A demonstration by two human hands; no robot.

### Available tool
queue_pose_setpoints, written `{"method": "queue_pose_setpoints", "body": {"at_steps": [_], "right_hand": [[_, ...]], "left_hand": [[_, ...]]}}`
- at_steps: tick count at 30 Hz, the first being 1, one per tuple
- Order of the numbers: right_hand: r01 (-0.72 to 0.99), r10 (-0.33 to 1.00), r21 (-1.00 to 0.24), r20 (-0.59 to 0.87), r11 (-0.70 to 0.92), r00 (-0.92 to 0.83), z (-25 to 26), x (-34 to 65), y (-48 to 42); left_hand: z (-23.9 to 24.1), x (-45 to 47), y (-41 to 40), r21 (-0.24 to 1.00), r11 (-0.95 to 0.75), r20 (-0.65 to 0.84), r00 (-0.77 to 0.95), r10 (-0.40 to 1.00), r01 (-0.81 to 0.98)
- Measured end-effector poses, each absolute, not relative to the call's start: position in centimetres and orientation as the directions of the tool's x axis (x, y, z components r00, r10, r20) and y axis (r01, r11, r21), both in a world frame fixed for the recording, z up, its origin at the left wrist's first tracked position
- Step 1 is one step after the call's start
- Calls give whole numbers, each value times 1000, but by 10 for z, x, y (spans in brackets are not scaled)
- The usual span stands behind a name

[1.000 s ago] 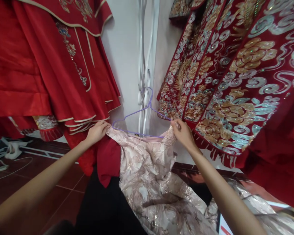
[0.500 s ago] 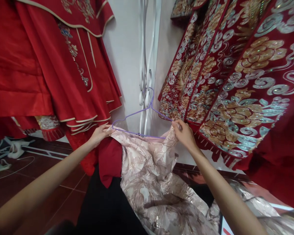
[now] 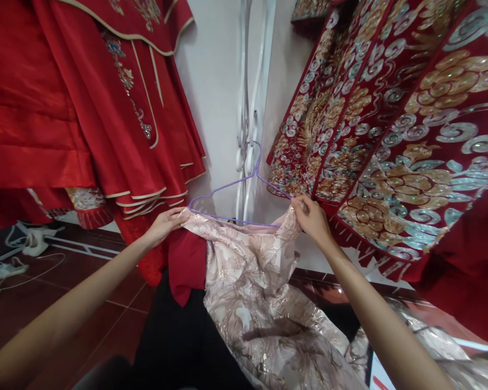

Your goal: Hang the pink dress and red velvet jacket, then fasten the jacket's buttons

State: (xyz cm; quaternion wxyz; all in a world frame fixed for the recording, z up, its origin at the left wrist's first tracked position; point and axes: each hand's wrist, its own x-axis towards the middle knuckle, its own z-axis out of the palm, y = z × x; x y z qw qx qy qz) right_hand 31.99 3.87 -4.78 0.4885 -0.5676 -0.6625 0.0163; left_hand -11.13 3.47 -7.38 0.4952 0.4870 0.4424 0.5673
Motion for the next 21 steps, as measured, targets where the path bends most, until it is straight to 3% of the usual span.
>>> {"method": "queue_pose_setpoints", "body": {"at_steps": [5, 9, 15, 18, 21], "right_hand": [[727, 764, -569, 638, 384, 95, -46, 320, 38], [735, 746, -548, 660, 399, 88, -45, 321, 40], [701, 755, -555, 655, 447, 37, -45, 325, 46], [610, 780, -618, 626, 495, 2, -37, 334, 42], [385, 876, -804, 483, 453, -21, -32, 348, 34]], "left_hand": [[-64, -110, 46, 988, -147, 143, -72, 987, -54], [-51, -106, 61, 958, -279, 284, -93, 954, 64], [-13, -65, 81, 882, -410, 362, 222, 905, 232], [2, -55, 87, 837, -451, 342, 346, 874, 311], [-2, -63, 90, 874, -360, 256, 321, 912, 326]]}}
